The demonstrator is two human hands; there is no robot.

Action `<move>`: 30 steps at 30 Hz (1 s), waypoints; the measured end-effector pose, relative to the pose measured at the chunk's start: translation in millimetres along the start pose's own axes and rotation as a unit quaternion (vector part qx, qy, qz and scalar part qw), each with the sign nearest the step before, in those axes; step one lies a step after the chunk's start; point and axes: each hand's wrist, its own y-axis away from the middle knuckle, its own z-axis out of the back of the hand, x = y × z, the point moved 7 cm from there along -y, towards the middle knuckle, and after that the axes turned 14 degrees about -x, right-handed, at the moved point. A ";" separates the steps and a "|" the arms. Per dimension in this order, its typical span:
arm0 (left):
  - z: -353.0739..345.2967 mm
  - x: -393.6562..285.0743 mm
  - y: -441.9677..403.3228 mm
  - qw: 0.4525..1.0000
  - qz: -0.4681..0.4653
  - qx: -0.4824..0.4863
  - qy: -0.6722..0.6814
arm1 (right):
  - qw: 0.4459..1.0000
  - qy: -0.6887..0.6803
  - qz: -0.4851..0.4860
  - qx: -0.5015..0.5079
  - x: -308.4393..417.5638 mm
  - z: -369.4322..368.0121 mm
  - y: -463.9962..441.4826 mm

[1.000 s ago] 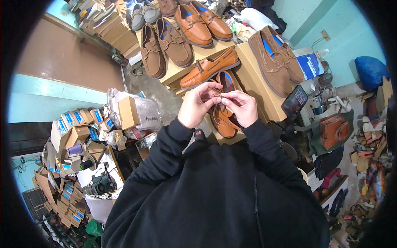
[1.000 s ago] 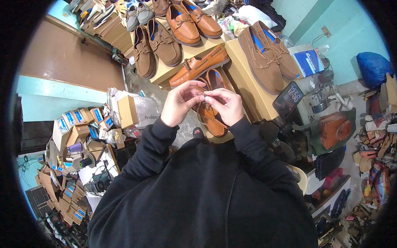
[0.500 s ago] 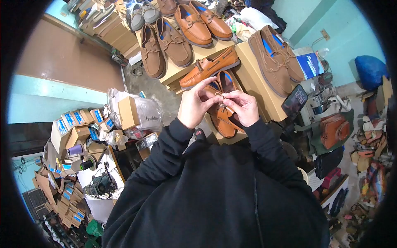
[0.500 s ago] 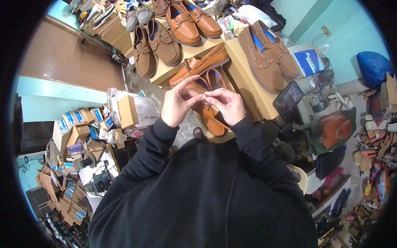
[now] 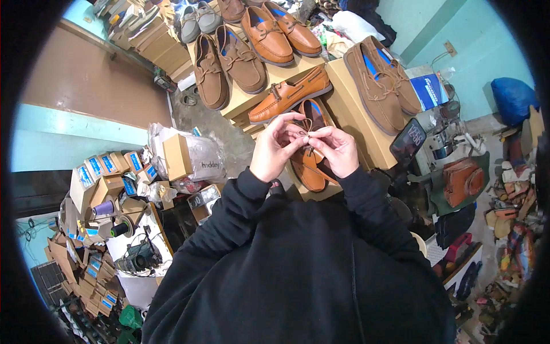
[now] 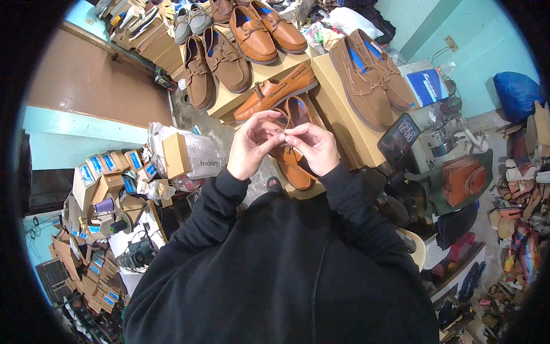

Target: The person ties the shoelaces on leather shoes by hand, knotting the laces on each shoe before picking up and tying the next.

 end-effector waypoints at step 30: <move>9.4 7.5 -3.3 0.993 0.068 -0.010 0.094 | 0.976 0.162 0.139 -0.045 23.1 -9.7 2.6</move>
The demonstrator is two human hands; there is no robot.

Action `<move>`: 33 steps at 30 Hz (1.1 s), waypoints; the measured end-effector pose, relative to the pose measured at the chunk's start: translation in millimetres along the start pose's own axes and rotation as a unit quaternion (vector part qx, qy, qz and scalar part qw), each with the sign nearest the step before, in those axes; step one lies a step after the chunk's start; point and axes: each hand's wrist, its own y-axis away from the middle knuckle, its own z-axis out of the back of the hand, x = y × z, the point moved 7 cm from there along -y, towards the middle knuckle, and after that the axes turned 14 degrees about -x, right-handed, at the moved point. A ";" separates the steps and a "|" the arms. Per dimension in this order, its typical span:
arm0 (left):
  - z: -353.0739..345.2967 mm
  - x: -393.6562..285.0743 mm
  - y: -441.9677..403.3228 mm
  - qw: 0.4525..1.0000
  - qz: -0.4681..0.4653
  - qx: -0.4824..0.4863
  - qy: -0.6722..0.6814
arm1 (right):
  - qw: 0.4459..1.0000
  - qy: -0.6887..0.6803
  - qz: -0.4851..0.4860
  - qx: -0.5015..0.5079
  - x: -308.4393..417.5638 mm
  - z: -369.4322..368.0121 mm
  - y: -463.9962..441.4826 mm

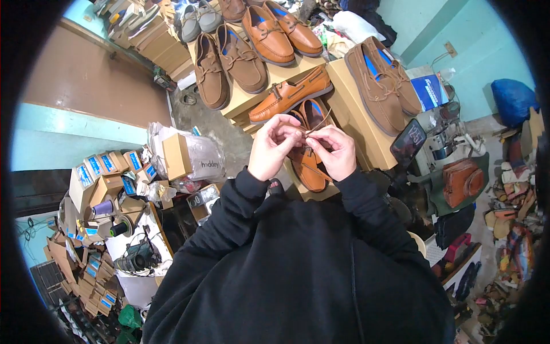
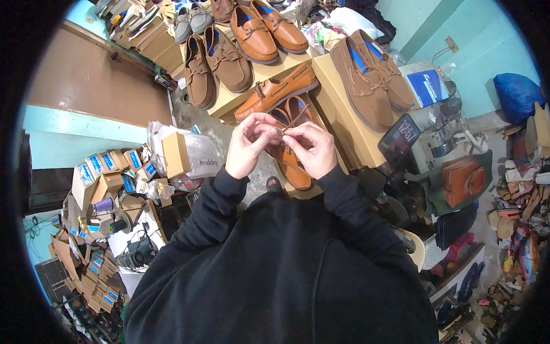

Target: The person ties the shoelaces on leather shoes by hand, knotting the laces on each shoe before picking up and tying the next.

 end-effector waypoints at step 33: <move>-1.7 -0.6 -3.4 0.998 -0.040 0.013 -0.041 | 0.999 -0.012 -0.044 0.023 0.2 0.0 0.0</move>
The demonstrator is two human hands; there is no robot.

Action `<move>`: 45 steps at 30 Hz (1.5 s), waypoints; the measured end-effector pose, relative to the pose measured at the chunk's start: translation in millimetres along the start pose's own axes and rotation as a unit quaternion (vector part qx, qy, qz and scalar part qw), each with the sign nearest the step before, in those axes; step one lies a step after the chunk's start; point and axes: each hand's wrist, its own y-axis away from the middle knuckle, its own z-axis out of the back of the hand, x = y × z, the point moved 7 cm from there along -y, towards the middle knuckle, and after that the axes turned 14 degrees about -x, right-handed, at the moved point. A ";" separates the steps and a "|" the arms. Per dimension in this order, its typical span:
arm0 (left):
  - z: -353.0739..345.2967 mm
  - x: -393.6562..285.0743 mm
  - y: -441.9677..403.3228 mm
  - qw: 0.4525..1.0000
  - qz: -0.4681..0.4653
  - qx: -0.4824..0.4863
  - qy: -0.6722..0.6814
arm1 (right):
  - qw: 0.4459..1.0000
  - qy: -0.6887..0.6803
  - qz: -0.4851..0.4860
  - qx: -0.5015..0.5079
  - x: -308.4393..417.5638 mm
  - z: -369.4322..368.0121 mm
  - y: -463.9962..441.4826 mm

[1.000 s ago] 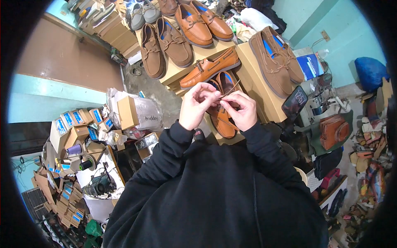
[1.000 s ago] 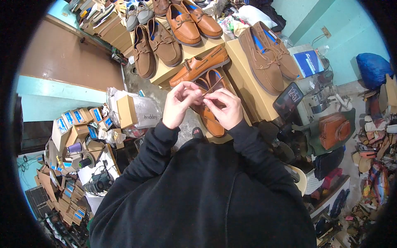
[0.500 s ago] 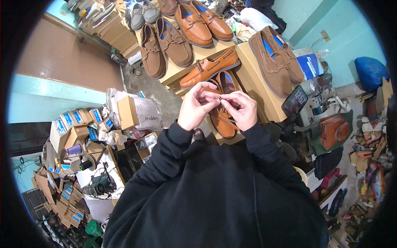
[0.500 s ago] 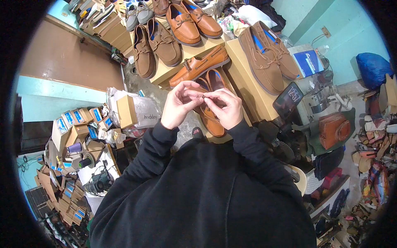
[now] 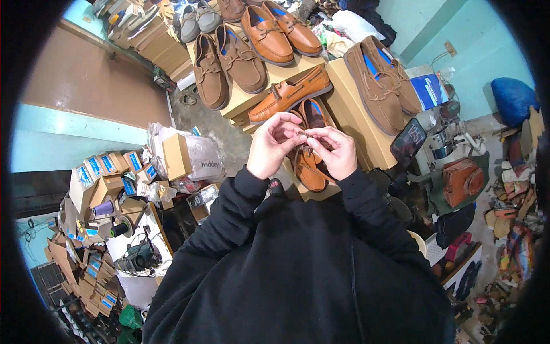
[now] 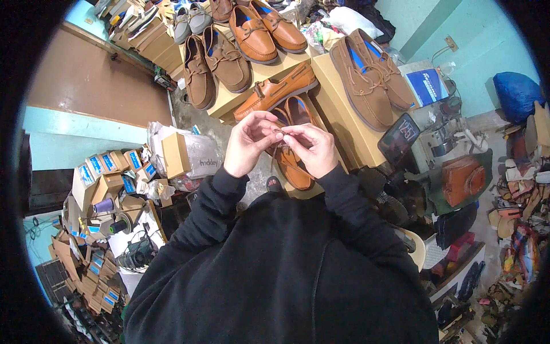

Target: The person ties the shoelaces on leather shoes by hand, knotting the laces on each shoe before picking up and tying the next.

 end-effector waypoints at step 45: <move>3.2 14.1 -4.4 0.994 0.062 0.013 0.091 | 0.975 0.125 0.178 -0.047 28.6 0.7 -6.5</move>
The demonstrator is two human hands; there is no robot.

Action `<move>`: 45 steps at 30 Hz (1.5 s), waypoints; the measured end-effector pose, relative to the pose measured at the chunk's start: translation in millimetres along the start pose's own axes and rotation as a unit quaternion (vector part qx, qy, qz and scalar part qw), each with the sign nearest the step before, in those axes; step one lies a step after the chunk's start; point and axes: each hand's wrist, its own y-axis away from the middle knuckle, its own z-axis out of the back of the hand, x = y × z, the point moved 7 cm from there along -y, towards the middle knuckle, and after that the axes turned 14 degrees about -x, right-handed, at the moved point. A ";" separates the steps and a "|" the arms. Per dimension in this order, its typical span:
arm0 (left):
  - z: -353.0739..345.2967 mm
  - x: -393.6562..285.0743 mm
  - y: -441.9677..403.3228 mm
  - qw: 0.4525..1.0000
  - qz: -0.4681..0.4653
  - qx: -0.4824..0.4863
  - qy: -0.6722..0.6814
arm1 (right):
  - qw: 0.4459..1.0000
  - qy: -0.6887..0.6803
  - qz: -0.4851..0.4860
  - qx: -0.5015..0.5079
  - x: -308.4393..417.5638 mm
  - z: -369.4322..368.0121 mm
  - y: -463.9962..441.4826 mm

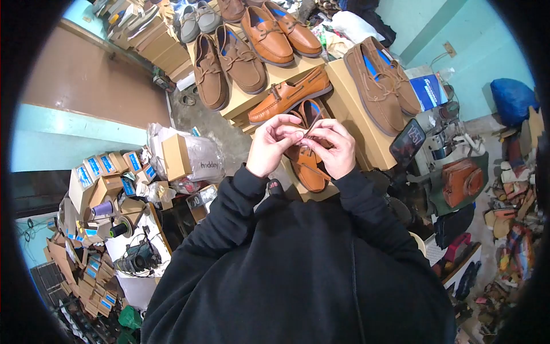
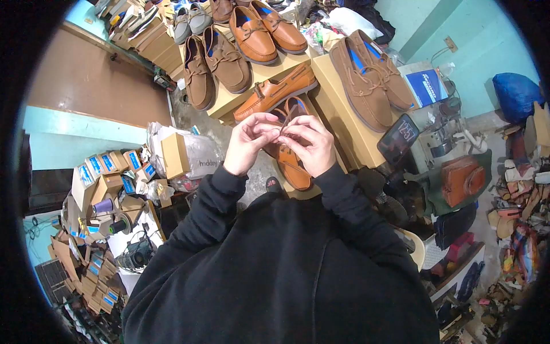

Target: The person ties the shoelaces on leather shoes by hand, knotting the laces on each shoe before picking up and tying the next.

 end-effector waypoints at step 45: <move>-1.7 6.3 0.7 0.992 -0.061 -0.087 0.067 | 0.997 -0.046 -0.047 -0.028 2.1 -12.3 0.2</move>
